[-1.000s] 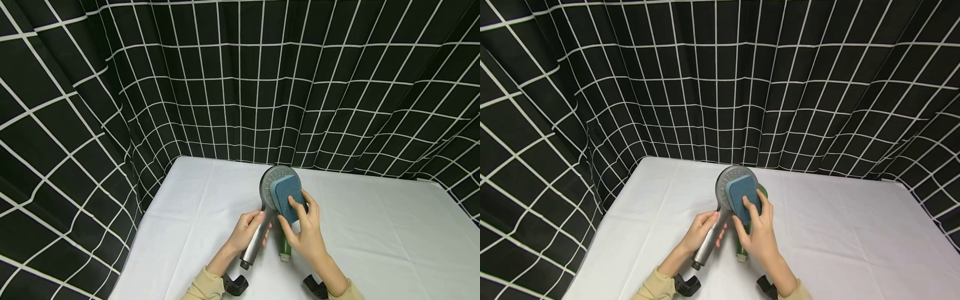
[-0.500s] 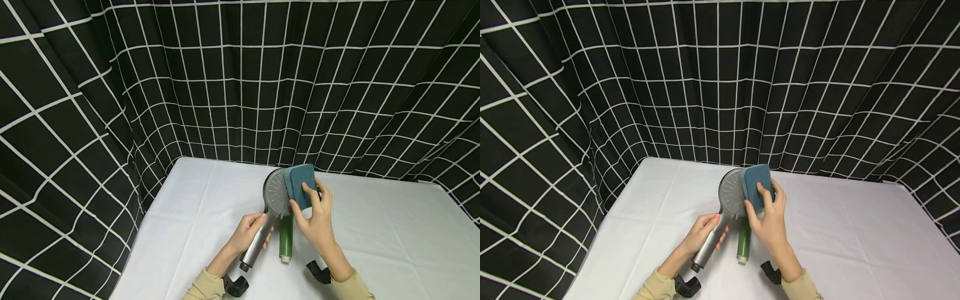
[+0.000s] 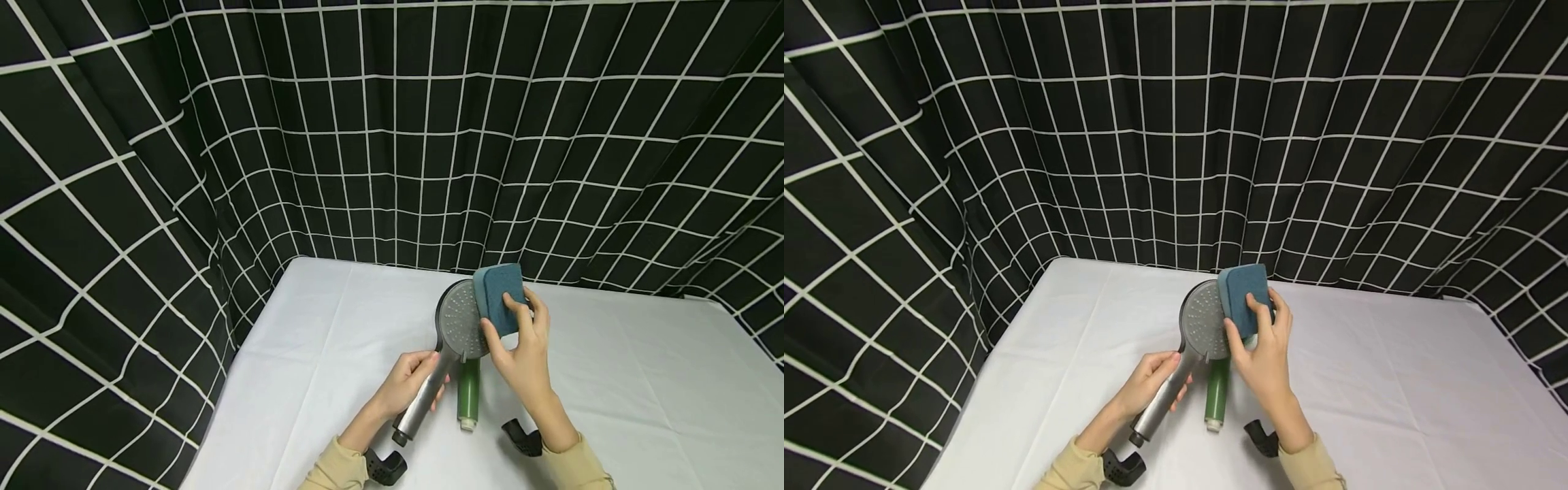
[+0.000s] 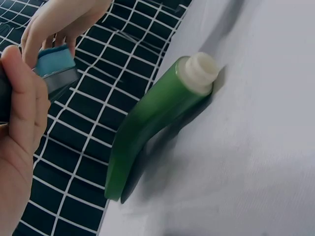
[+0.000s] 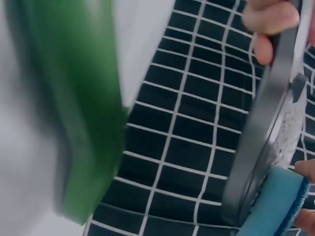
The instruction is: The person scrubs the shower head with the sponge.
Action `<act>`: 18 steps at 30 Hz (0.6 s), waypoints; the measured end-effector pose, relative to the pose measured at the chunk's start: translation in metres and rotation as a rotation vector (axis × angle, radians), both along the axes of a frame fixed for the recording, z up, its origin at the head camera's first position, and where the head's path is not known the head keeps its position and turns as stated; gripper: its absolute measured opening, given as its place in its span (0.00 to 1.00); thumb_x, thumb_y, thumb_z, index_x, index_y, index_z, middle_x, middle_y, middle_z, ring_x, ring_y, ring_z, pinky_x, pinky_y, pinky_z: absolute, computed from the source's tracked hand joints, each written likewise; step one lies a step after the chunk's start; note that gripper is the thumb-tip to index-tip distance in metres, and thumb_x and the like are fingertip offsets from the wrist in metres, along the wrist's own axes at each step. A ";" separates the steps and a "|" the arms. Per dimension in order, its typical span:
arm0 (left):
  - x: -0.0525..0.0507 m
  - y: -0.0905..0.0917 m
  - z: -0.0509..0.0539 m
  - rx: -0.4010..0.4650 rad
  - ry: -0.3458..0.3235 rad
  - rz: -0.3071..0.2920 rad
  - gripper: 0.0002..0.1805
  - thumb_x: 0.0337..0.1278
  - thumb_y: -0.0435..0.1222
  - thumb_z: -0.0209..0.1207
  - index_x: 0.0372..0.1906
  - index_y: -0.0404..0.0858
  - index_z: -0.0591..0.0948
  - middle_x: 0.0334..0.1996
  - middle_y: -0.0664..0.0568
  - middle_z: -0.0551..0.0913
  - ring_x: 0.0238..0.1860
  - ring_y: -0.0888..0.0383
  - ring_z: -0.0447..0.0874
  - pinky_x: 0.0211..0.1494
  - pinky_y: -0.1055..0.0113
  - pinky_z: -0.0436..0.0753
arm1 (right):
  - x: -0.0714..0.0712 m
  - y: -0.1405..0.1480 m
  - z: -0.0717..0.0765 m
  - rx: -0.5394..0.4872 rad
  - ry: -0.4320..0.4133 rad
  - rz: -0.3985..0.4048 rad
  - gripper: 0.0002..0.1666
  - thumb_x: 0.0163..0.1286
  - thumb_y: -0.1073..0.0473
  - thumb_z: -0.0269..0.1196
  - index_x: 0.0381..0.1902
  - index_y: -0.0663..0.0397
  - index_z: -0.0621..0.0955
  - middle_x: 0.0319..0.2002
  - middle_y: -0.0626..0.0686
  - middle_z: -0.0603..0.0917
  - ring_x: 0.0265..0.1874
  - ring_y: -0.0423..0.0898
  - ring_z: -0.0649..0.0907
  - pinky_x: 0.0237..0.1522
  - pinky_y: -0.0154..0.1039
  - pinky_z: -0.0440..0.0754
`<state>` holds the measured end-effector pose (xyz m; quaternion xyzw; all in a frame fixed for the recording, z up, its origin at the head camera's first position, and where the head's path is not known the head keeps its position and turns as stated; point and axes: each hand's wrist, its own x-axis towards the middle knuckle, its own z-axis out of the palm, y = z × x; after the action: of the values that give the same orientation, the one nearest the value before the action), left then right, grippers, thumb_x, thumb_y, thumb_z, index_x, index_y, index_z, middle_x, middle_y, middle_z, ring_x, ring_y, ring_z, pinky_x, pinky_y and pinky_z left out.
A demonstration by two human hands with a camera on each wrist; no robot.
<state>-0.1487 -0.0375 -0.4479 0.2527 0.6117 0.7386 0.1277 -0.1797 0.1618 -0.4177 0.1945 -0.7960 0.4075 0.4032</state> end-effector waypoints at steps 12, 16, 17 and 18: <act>-0.005 -0.009 0.000 0.077 -0.007 0.279 0.28 0.75 0.39 0.31 0.41 0.16 0.72 0.27 0.54 0.78 0.27 0.66 0.76 0.34 0.74 0.77 | 0.058 -0.047 -0.017 0.224 -0.066 0.254 0.27 0.61 0.49 0.63 0.53 0.60 0.76 0.61 0.67 0.64 0.59 0.59 0.66 0.55 0.47 0.72; 0.002 -0.014 0.020 0.109 -0.076 0.339 0.27 0.74 0.37 0.30 0.42 0.15 0.72 0.28 0.58 0.78 0.30 0.66 0.75 0.36 0.75 0.75 | 0.081 -0.055 -0.024 0.252 -0.024 0.432 0.26 0.62 0.49 0.62 0.54 0.57 0.75 0.60 0.67 0.64 0.58 0.58 0.67 0.57 0.35 0.68; 0.004 -0.015 0.026 0.123 -0.100 0.341 0.27 0.74 0.37 0.30 0.42 0.13 0.71 0.27 0.58 0.77 0.28 0.66 0.74 0.34 0.75 0.74 | 0.085 -0.055 -0.024 0.260 -0.010 0.492 0.26 0.62 0.49 0.63 0.55 0.57 0.75 0.60 0.68 0.64 0.58 0.58 0.67 0.56 0.35 0.69; 0.007 -0.015 0.032 0.132 -0.122 0.343 0.27 0.74 0.36 0.30 0.44 0.13 0.70 0.27 0.57 0.77 0.28 0.66 0.74 0.33 0.75 0.73 | 0.088 -0.055 -0.025 0.270 0.012 0.550 0.27 0.62 0.49 0.63 0.55 0.57 0.75 0.60 0.68 0.64 0.58 0.58 0.67 0.56 0.35 0.68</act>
<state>-0.1419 -0.0524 -0.4160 0.1072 0.5873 0.8020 0.0202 -0.0920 0.1066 -0.4425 0.4567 -0.7581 0.3907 0.2529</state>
